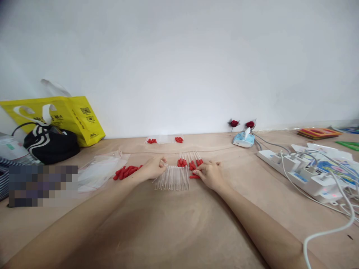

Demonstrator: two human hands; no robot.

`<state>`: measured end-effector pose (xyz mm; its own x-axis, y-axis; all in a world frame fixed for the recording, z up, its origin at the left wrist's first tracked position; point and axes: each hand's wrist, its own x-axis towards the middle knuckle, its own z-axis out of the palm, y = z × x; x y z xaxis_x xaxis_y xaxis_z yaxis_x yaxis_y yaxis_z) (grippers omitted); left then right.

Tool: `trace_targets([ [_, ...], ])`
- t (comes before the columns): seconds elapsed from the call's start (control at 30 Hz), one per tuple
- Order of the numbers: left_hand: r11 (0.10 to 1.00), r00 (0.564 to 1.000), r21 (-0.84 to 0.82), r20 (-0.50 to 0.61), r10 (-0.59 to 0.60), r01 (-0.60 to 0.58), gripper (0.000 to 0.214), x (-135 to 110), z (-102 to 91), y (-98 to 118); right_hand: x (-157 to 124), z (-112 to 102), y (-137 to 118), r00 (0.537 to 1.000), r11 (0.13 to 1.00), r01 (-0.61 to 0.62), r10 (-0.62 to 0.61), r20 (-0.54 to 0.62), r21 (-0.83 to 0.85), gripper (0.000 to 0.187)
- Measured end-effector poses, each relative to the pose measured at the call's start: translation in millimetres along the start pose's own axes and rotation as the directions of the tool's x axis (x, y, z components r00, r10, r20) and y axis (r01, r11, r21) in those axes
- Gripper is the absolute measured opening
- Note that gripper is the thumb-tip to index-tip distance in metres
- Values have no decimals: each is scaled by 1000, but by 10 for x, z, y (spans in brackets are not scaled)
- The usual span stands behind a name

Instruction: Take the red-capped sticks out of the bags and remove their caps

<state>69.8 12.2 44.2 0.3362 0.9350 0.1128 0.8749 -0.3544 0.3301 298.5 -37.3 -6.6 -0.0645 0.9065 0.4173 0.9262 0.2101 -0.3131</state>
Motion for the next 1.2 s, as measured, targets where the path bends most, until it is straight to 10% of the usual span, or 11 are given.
trace_targets([
  [0.57,977,985,189,-126,121,-96,17,26,232,-1,517,7,81,860,862,-503,506,60,-60,26],
  [0.93,869,811,23,-346,471,-495,11,-726,216,-456,555,35,75,838,848,-529,528,133,-37,27],
  [1.2,888,852,-36,-302,428,-459,10,-767,228,-517,459,16,57,849,863,-506,496,182,8,26],
])
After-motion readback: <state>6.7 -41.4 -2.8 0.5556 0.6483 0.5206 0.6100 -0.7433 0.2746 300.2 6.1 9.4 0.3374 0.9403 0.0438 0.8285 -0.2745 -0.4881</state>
